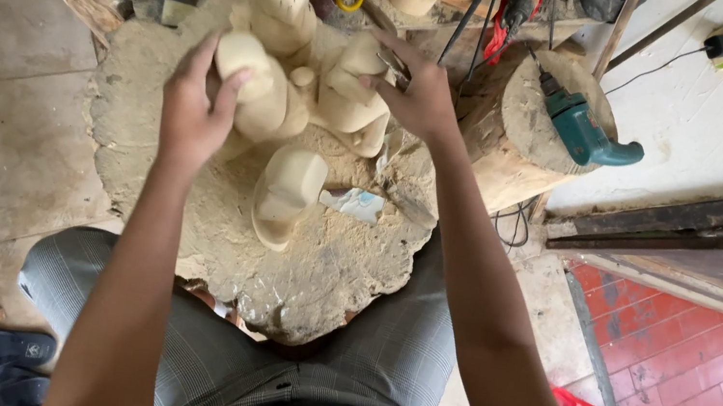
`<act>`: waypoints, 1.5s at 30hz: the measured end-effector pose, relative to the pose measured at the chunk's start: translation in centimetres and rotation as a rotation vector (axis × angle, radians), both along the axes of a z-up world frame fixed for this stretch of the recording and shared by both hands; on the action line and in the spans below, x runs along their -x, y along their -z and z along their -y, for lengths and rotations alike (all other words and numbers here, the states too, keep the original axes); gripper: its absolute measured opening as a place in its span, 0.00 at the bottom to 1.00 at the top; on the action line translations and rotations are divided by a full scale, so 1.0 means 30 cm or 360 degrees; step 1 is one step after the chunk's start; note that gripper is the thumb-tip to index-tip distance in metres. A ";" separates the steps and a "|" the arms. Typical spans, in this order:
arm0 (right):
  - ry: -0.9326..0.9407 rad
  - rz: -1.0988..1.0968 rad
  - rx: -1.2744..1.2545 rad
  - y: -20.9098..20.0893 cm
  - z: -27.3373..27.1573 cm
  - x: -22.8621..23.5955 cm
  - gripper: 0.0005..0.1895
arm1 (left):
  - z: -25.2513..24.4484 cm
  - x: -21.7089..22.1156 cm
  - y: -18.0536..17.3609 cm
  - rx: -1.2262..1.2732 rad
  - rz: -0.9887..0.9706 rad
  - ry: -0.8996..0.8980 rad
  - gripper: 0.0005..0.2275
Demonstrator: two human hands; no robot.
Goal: Carving and refining small wooden figures using a hand knife
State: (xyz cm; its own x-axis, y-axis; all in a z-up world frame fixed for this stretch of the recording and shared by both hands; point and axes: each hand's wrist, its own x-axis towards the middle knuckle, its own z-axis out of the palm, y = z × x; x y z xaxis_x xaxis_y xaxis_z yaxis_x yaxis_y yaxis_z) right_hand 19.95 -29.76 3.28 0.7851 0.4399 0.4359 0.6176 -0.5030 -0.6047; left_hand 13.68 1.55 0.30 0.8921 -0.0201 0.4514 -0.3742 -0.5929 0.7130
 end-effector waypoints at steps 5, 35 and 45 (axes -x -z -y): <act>-0.0143 -0.0107 0.0163 -0.069 0.018 -0.029 0.32 | 0.002 -0.087 -0.057 -0.0190 0.0111 0.0154 0.21; 0.0818 -0.1104 -0.1540 0.016 -0.053 0.279 0.07 | -0.030 -0.035 0.036 -0.0020 -0.0023 0.0092 0.29; 0.0663 -0.1415 -0.1413 0.087 -0.128 0.502 0.19 | 0.191 0.230 -0.003 0.0289 0.0167 0.0292 0.21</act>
State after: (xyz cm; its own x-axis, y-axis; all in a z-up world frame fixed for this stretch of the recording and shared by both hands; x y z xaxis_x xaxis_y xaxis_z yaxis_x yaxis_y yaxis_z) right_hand 4.89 -25.92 0.66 0.9571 -0.0680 -0.2816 -0.2612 0.2171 -0.9405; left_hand 6.78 -4.18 0.40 0.8292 -0.0872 0.5521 -0.5409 -0.3745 0.7531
